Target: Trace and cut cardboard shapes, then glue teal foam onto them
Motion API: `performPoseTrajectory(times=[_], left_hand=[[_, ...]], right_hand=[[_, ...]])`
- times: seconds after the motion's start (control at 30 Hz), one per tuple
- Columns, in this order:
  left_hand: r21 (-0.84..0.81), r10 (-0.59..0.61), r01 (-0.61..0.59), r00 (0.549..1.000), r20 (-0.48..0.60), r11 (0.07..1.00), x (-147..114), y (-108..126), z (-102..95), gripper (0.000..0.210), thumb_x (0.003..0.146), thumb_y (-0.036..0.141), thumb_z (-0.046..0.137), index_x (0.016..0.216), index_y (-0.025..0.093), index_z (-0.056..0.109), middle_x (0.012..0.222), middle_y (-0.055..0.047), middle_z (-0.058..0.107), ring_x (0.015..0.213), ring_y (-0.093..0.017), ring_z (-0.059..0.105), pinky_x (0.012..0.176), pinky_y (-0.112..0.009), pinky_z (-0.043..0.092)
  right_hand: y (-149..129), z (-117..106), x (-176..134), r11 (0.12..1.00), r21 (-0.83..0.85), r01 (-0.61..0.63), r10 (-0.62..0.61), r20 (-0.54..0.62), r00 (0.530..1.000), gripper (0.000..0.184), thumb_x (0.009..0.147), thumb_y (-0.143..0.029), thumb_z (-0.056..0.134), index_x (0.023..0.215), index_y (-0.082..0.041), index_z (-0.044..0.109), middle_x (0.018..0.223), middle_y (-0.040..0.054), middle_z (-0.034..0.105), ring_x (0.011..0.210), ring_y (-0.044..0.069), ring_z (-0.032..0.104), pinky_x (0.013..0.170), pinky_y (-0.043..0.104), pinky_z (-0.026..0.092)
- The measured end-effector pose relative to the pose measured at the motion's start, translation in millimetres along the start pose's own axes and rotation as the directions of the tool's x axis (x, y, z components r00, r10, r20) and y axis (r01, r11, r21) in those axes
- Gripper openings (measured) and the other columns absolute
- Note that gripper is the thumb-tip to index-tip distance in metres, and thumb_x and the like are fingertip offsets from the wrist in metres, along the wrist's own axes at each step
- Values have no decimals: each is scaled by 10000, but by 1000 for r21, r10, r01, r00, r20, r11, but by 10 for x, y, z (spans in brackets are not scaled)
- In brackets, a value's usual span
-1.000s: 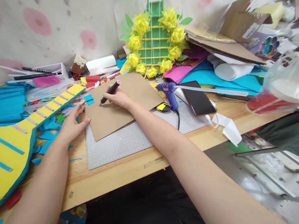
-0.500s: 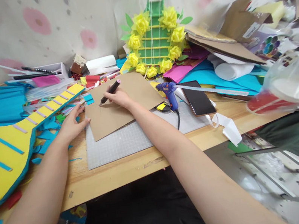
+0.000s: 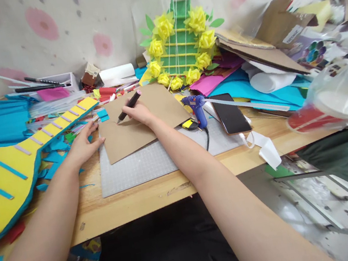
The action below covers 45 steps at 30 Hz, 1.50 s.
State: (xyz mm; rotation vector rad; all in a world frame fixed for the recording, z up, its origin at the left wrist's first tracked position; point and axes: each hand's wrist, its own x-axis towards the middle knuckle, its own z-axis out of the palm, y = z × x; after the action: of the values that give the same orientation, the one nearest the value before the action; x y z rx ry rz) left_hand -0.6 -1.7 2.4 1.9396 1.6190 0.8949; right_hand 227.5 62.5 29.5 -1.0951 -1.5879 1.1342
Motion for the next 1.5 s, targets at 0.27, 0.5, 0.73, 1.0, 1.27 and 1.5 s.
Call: performPoseTrajectory(times=[0.27, 0.5, 0.73, 1.0, 1.27, 1.5], left_hand=[[-10, -16, 16, 1000, -11, 1000, 6, 0, 9, 766, 713, 266, 664, 1409, 240, 344, 1374, -110, 497, 1303, -271, 415, 1106, -444, 285], [3, -21, 21, 1000, 5, 1000, -3, 24, -2, 776, 724, 267, 658, 1422, 238, 320, 1380, -115, 488, 1307, -271, 410, 1099, -449, 294], [12, -25, 25, 1000, 3, 1000, -6, 41, -5, 773, 725, 267, 655, 1422, 224, 324, 1379, -119, 489, 1310, -269, 406, 1102, -433, 296], [3, -16, 16, 1000, 0, 1000, -12, 58, -4, 777, 723, 252, 656, 1424, 242, 322, 1368, -103, 505, 1303, -261, 416, 1082, -426, 323], [37, -31, 31, 1000, -7, 999, 6, 32, 11, 777, 717, 261, 651, 1421, 201, 327, 1373, -119, 496, 1303, -258, 418, 1084, -420, 317], [24, -22, 22, 1000, -7, 999, -2, 39, 11, 770, 727, 244, 640, 1423, 191, 317, 1379, -132, 486, 1305, -255, 415, 1090, -421, 309]], right_hand=[[15, -2, 15, 999, -43, 8, -7, 14, 1000, 137, 721, -279, 514, 671, -207, 409, 510, -46, 455, 527, 104, 444, 569, 255, 381], [22, -7, 21, 1000, -20, 2, -2, 1, 1000, 141, 713, -279, 512, 667, -209, 398, 493, -56, 440, 504, 97, 424, 552, 252, 371], [7, -7, 8, 999, -42, 5, -5, 13, 1000, 131, 716, -257, 506, 651, -204, 405, 501, -44, 445, 525, 105, 433, 574, 258, 379], [-1, -30, 18, 999, 53, -6, 7, -30, 1000, 149, 717, -254, 516, 647, -201, 396, 479, -55, 446, 503, 87, 422, 551, 234, 370], [-99, -35, -288, 998, 55, 24, -25, 30, 999, 191, 767, -358, 550, 734, -191, 463, 575, -45, 503, 567, 89, 467, 592, 240, 381], [-5, -20, -318, 999, -10, 33, -34, -65, 997, 245, 769, -424, 562, 757, -187, 502, 627, -37, 546, 629, 99, 508, 666, 260, 396]])
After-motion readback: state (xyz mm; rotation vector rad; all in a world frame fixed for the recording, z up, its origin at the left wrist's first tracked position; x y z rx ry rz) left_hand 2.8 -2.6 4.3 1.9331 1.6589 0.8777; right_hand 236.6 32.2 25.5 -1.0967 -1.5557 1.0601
